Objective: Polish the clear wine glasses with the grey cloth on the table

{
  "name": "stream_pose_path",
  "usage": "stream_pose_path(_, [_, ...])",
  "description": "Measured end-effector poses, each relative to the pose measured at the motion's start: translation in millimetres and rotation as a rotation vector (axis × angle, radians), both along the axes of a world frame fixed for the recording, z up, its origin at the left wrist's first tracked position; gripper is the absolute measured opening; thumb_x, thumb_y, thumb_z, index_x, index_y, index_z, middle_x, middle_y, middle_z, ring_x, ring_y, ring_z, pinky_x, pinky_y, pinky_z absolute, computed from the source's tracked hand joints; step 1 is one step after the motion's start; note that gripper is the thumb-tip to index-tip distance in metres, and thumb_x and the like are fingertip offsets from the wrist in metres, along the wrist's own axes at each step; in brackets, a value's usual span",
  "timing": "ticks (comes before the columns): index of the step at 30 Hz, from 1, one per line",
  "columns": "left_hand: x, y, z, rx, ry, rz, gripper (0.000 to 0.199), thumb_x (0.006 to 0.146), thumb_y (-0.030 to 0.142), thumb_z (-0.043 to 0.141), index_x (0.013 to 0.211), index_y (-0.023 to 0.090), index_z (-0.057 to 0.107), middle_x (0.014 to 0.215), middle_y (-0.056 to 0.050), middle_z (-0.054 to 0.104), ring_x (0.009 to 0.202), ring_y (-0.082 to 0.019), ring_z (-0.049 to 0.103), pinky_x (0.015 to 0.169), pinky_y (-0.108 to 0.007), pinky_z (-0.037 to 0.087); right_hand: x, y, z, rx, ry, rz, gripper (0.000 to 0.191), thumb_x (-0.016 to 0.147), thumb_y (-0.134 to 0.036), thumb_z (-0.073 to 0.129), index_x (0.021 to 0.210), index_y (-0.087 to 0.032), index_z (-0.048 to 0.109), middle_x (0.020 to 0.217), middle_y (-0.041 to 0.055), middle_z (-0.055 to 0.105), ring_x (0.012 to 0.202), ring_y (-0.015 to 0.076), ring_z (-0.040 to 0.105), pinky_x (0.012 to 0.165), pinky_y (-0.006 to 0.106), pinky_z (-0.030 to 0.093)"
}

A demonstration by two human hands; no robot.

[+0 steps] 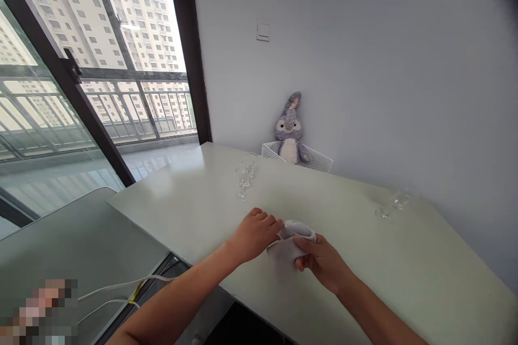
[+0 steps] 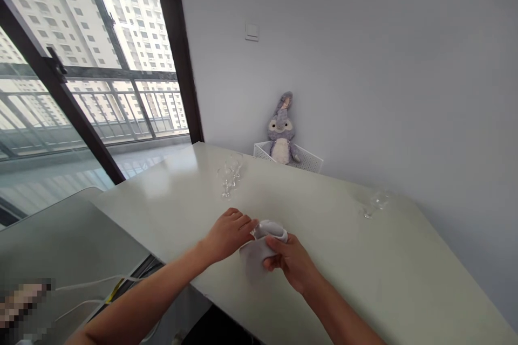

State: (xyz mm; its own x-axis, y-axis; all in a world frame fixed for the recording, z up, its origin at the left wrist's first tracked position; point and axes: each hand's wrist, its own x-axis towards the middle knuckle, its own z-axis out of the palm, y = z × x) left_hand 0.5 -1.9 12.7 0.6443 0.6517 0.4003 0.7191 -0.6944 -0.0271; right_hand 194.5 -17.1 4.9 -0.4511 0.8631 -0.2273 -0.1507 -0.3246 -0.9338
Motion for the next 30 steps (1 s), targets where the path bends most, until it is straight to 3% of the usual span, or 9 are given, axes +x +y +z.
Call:
stream_pose_path(3, [-9.7,3.6,0.9,-0.225,-0.132,-0.037,0.034,0.083,0.042,0.045,0.108,0.020,0.052,0.084,-0.004,0.061,0.076,-0.016,0.057,0.069,-0.028,0.040,3.3,-4.7,5.9,0.178,-0.162,0.106,0.027,0.071,-0.040,0.060,0.075,-0.013,0.062,0.060,0.0007,0.058,0.049,0.0113,0.053,0.051,0.026,0.046])
stream_pose_path(8, [-22.8,7.2,1.9,-0.999,-0.260,-0.275,0.038,0.084,0.048,0.038,0.087,0.016,0.058,0.070,0.000,0.060,0.059,-0.010,0.055,0.055,-0.021,0.041,13.1,-9.4,19.5,0.500,-0.401,0.343,0.019,0.072,-0.034,0.058,0.066,-0.016,0.062,0.060,0.0000,0.058,0.056,0.0136,0.056,0.055,0.026,0.048])
stream_pose_path(10, [-19.7,5.2,3.9,-0.978,-0.260,-0.278,0.041,0.087,0.045,0.031,0.084,0.016,0.059,0.072,-0.002,0.061,0.061,-0.010,0.055,0.058,-0.022,0.042,12.8,-8.0,21.0,0.448,-0.363,0.333,0.019,0.070,-0.035,0.060,0.071,-0.016,0.063,0.063,-0.0002,0.058,0.054,0.0131,0.056,0.053,0.026,0.049])
stream_pose_path(14, [-3.7,-1.8,5.9,-0.320,-0.198,-0.011,0.037,0.086,0.040,0.036,0.107,0.016,0.054,0.089,-0.010,0.062,0.087,-0.020,0.054,0.079,-0.035,0.038,5.2,-3.4,12.0,0.217,-0.203,0.069,0.032,0.069,-0.043,0.060,0.077,-0.012,0.064,0.061,0.0007,0.058,0.048,0.0115,0.054,0.049,0.027,0.048])
stream_pose_path(17, [0.3,-2.1,6.0,-0.151,-0.078,0.030,0.040,0.082,0.046,0.043,0.104,0.015,0.055,0.081,-0.009,0.062,0.081,-0.021,0.055,0.077,-0.036,0.037,1.3,-3.7,5.1,0.185,-0.143,0.064,0.037,0.070,-0.047,0.058,0.084,-0.012,0.064,0.065,0.0023,0.060,0.050,0.0114,0.054,0.051,0.027,0.047])
stream_pose_path(20, [-7.7,1.2,9.5,-0.353,-0.124,-0.045,0.038,0.078,0.053,0.045,0.084,0.018,0.059,0.066,-0.001,0.058,0.064,-0.014,0.052,0.064,-0.027,0.036,4.6,-4.8,9.1,0.367,-0.323,0.205,0.029,0.072,-0.041,0.057,0.081,-0.015,0.064,0.064,0.0010,0.060,0.053,0.0132,0.055,0.053,0.026,0.046])
stream_pose_path(23, [-17.6,5.2,13.2,-0.802,-0.276,-0.134,0.041,0.076,0.056,0.046,0.067,0.016,0.054,0.057,0.003,0.049,0.054,-0.009,0.045,0.053,-0.022,0.033,13.0,-1.3,22.7,0.752,-0.595,0.322,0.017,0.077,-0.029,0.049,0.076,-0.019,0.064,0.068,0.0004,0.062,0.062,0.0139,0.056,0.059,0.024,0.043])
stream_pose_path(26, [-21.1,9.1,10.7,-1.219,-0.440,-0.230,0.043,0.075,0.056,0.046,0.062,0.015,0.050,0.055,0.003,0.043,0.050,-0.007,0.039,0.049,-0.020,0.031,19.8,5.7,34.8,1.049,-0.780,0.389,0.024,0.078,-0.017,0.041,0.081,-0.024,0.064,0.075,-0.0010,0.065,0.067,0.0137,0.056,0.063,0.023,0.040])
stream_pose_path(30, [-19.3,11.2,2.1,-1.330,-0.580,-0.223,0.042,0.073,0.054,0.050,0.067,0.013,0.054,0.054,0.004,0.041,0.049,-0.006,0.036,0.047,-0.021,0.029,23.3,11.4,35.9,1.119,-0.897,0.350,0.035,0.075,-0.009,0.038,0.091,-0.026,0.064,0.079,-0.0015,0.067,0.068,0.0134,0.057,0.063,0.022,0.040])
